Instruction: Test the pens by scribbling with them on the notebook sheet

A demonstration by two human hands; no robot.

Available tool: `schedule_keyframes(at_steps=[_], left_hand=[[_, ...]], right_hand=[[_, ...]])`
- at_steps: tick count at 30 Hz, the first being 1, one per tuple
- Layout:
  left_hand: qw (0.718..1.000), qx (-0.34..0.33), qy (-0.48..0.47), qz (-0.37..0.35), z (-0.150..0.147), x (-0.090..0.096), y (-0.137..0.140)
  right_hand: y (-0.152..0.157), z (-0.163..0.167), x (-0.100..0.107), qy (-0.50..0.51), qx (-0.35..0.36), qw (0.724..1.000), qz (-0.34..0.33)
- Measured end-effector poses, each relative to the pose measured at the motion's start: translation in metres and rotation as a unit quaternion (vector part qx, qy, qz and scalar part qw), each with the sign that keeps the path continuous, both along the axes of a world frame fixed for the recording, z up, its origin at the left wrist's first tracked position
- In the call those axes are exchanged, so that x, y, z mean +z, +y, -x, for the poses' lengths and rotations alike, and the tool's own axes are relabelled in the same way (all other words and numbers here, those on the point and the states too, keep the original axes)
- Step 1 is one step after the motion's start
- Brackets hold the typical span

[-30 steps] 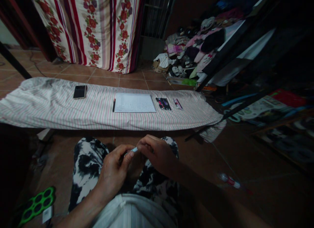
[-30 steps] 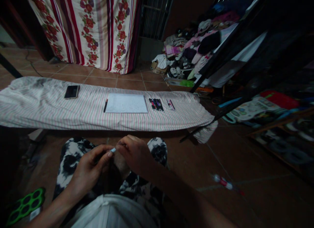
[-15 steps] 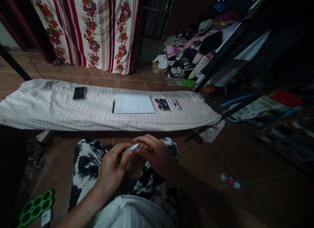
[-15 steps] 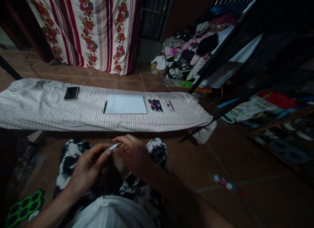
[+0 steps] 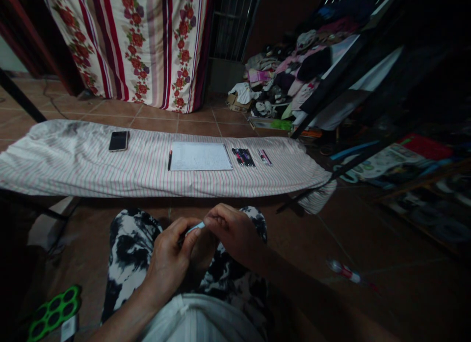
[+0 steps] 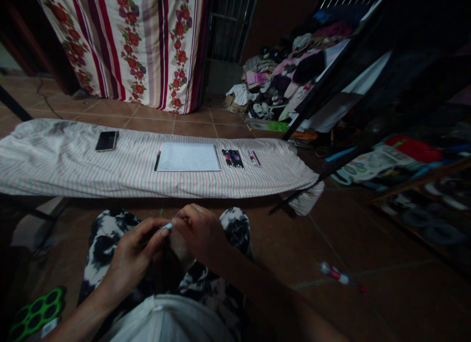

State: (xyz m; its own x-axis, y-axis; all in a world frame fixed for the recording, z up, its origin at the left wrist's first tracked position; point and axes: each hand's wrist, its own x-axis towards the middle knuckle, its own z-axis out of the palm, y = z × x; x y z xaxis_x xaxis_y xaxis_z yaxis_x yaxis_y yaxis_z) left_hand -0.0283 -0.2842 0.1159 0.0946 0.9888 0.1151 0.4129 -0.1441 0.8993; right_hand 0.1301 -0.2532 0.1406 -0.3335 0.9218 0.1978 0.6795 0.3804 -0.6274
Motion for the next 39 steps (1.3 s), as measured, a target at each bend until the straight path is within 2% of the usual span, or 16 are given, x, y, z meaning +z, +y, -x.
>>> schedule_keyframes(at_steps=[4, 10, 18, 26, 33, 39], left_hand=[[1.0, 0.002, -0.004, -0.001, 0.0, -0.0007, 0.0006], [0.997, 0.002, -0.069, 0.047, -0.0007, 0.0025, 0.0018], [0.999, 0.008, -0.052, 0.013, -0.0011, 0.0036, 0.0006], [1.0, 0.009, -0.011, -0.019, -0.0032, 0.0039, -0.0009], [0.993, 0.028, -0.101, 0.053, -0.0021, 0.0009, 0.0025], [0.991, 0.021, -0.113, 0.071, -0.0029, 0.0005, 0.003]], right_hand=[[-0.0007, 0.0015, -0.0005, -0.008, -0.006, 1.0, -0.004], [-0.003, 0.0014, 0.0038, 0.053, 0.031, 0.998, 0.019], [-0.0029, 0.0003, 0.0054, 0.051, 0.001, 0.998, 0.037], [-0.0035, 0.0021, -0.0001, 0.008, -0.039, 0.999, 0.0], [-0.0024, -0.0011, 0.0028, 0.127, 0.003, 0.991, 0.041], [-0.0001, -0.0026, 0.0033, 0.129, 0.033, 0.991, 0.023]])
